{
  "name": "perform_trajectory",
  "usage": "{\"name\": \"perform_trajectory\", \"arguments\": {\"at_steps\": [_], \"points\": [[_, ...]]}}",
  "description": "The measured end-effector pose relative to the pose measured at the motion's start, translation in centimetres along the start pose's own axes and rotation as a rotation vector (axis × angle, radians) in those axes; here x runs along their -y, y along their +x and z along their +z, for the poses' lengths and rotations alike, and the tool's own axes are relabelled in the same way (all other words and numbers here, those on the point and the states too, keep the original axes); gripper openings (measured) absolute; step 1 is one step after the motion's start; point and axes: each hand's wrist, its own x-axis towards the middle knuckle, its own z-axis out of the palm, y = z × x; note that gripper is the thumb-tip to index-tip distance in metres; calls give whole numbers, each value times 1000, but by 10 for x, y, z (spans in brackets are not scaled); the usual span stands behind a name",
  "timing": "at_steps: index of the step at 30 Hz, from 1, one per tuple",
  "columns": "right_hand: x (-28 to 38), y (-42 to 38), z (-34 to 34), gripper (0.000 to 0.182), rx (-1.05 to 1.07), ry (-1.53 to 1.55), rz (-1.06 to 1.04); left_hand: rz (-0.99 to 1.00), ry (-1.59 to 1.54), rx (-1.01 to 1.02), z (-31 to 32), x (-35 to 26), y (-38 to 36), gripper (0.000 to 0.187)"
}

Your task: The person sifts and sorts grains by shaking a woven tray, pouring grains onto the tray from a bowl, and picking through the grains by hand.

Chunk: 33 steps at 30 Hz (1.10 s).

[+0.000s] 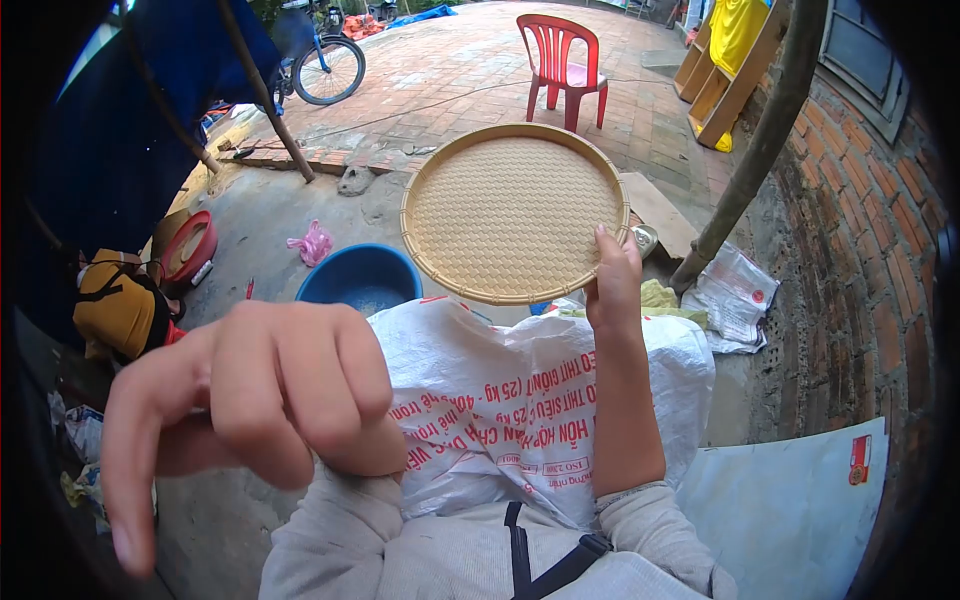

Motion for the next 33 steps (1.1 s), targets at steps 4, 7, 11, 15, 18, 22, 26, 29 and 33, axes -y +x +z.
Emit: {"name": "perform_trajectory", "arguments": {"at_steps": [4, 7, 11, 15, 18, 22, 26, 29, 33], "points": [[4, 1, -10, 35, -60, 11, -27, -545, 915, -624, -69, -18, -82, 41], [8, 4, -16, 34, -97, -17, -66, -1114, 1599, -413, -90, 9, -157, 45], [1, 14, -25, 33, -122, -48, -106, -1790, 1261, -251, -79, 19, -199, 51], [-7, 19, -32, 32, -133, -89, -155, -1706, 1420, -304, -76, 22, -175, 36], [-2, 17, -30, 32, -127, -66, -124, -1604, 1500, -291, -78, 26, -179, 29], [1, 14, -28, 32, -136, -32, -114, -1237, 1627, -543, -84, 17, -170, 22], [-1, 19, -38, 34, -148, -48, -108, -898, 1645, -731, -85, 2, -152, 24], [11, 11, -28, 36, -210, -28, -112, -726, 1684, -746, -70, -7, -125, 24], [13, 11, -30, 37, -240, 26, -101, -586, 1844, -630, -43, -30, -93, 21]]}}
